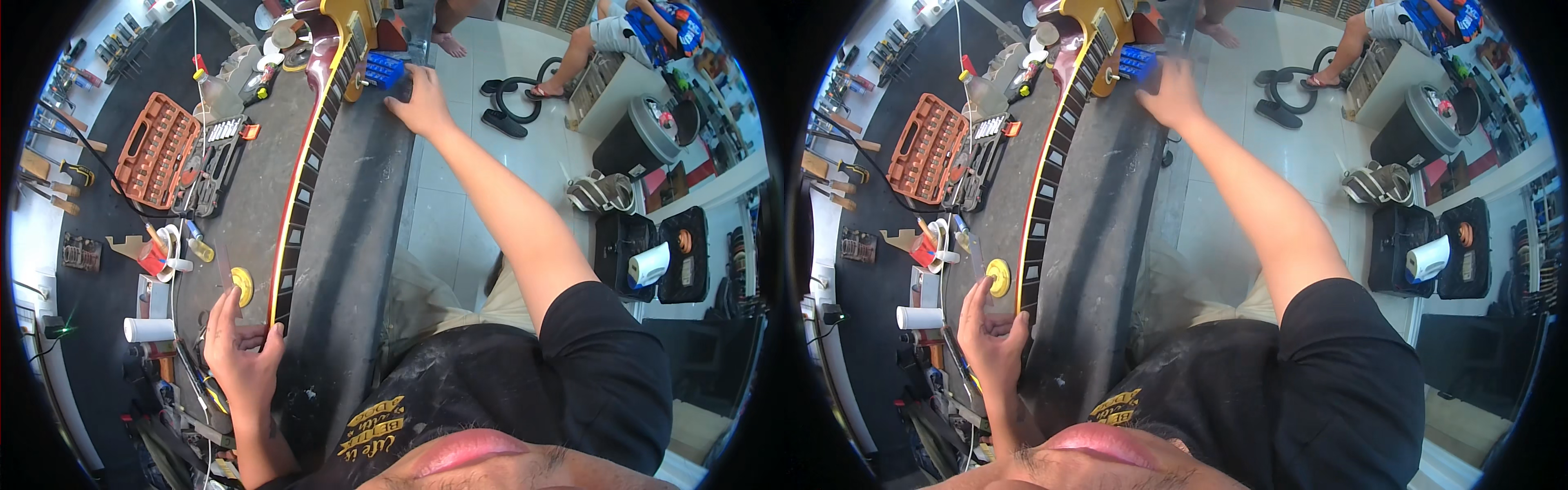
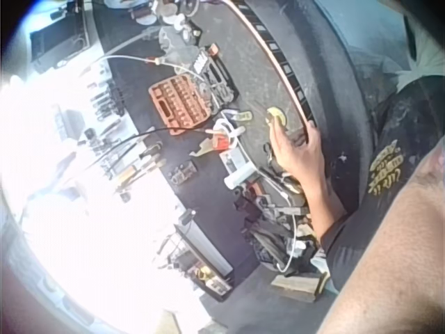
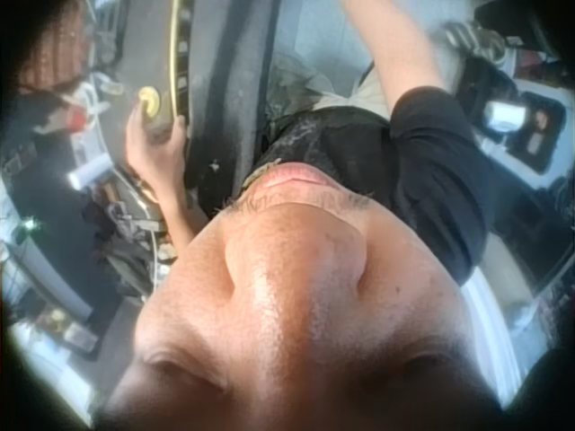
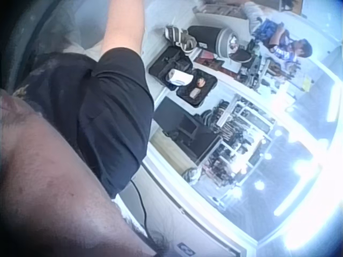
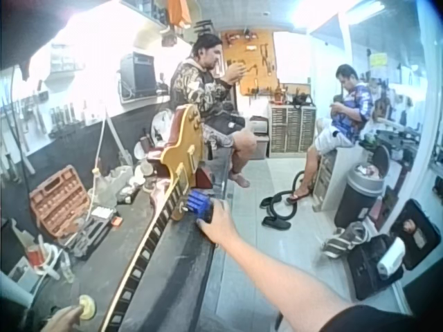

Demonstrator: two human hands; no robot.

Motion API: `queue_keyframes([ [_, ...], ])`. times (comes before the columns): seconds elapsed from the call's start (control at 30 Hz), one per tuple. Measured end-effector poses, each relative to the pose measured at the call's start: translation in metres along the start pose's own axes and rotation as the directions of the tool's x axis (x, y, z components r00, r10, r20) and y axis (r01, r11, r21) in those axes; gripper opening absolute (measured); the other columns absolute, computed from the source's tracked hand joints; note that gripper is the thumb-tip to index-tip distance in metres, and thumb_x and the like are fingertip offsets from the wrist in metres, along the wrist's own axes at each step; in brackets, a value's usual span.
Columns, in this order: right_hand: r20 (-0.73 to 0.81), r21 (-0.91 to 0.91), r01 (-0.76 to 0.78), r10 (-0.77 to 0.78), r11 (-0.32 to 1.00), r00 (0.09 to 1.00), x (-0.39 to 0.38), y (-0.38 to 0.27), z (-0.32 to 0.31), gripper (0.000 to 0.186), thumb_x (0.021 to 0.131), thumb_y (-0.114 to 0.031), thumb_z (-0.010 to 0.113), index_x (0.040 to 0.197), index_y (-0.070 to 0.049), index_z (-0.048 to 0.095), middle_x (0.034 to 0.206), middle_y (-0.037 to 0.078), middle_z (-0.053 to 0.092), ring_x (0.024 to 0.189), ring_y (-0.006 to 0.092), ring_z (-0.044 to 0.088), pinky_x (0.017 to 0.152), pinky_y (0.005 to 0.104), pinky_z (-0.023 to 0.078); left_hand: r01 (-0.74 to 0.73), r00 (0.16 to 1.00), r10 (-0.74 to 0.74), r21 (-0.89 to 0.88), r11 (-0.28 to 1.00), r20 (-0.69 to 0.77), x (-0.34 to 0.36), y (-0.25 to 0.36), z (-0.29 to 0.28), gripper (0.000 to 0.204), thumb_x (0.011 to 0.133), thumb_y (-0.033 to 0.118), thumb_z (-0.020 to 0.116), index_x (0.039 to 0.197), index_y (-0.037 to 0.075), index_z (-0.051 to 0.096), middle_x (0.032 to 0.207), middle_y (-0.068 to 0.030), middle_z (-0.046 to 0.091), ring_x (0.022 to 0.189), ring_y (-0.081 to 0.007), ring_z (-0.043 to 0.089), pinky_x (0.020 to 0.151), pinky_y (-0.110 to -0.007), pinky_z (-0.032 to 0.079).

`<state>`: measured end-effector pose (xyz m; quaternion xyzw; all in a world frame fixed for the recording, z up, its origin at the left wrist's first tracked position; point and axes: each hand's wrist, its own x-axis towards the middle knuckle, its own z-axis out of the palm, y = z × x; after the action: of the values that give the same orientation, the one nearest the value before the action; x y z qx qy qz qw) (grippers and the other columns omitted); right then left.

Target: The person applies adhesive and polishes the neck of a guitar using a sanding block and a cloth.

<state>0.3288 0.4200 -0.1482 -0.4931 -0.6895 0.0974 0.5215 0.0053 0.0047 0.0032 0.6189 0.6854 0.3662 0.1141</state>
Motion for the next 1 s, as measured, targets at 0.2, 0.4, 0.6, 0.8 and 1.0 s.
queue_keyframes([
  [0.2,0.057,-0.025,-0.003,0.004,1.000,0.998,-0.027,-0.011,-0.008,0.085,0.091,-0.035,0.088,0.158,0.002,0.053,0.164,0.030,0.047,0.151,0.0490,0.053,0.125,0.0518,0.049,0.044,0.999,-0.044,-0.001,0.999,0.014,-0.001,0.007,-0.004,0.077,0.082,-0.016,0.082,0.156,-0.002,0.066,0.158,-0.0169,0.064,0.096,-0.0166,0.080,0.082,-0.029,0.068],
  [0.4,0.021,0.061,-0.079,0.078,0.995,0.997,-0.044,-0.022,-0.017,0.075,0.094,-0.033,0.088,0.156,-0.002,0.060,0.157,0.026,0.055,0.149,0.0434,0.054,0.126,0.0506,0.047,0.025,0.997,-0.027,-0.036,0.999,-0.078,-0.001,0.005,-0.034,0.056,0.097,-0.006,0.077,0.152,-0.003,0.069,0.149,-0.0180,0.072,0.125,-0.0260,0.075,0.112,-0.040,0.058],
  [0.6,-0.038,0.202,-0.041,0.050,0.979,0.998,-0.068,-0.097,-0.037,0.056,0.096,-0.024,0.084,0.145,-0.005,0.066,0.150,0.021,0.056,0.142,0.0383,0.056,0.121,0.0479,0.048,0.149,0.986,-0.166,-0.293,0.945,-0.032,-0.019,-0.029,-0.073,0.025,0.110,-0.006,0.065,0.134,-0.009,0.074,0.132,-0.0122,0.076,0.127,-0.0198,0.071,0.116,-0.035,0.052],
  [0.8,0.222,0.712,-0.082,-0.112,0.697,0.969,-0.136,-0.217,-0.064,0.029,0.105,-0.010,0.075,0.132,-0.001,0.073,0.108,0.005,0.072,0.099,0.0136,0.069,0.093,0.0317,0.057,0.093,0.990,-0.130,-0.432,0.897,-0.056,-0.013,-0.035,-0.049,0.021,0.112,-0.002,0.062,0.130,-0.006,0.073,0.119,-0.0107,0.078,0.112,-0.0173,0.075,0.105,-0.033,0.058],
  [1.0,0.524,0.732,-0.347,-0.159,0.587,0.837,-0.178,-0.280,-0.067,0.040,0.116,-0.018,0.066,0.150,0.001,0.057,0.099,0.011,0.077,0.085,0.0136,0.071,0.077,0.0285,0.059,0.139,0.975,-0.057,-0.392,0.910,0.214,0.020,-0.027,-0.054,0.025,0.113,0.004,0.065,0.136,-0.004,0.072,0.115,-0.0056,0.079,0.111,-0.0140,0.075,0.103,-0.032,0.058],
])
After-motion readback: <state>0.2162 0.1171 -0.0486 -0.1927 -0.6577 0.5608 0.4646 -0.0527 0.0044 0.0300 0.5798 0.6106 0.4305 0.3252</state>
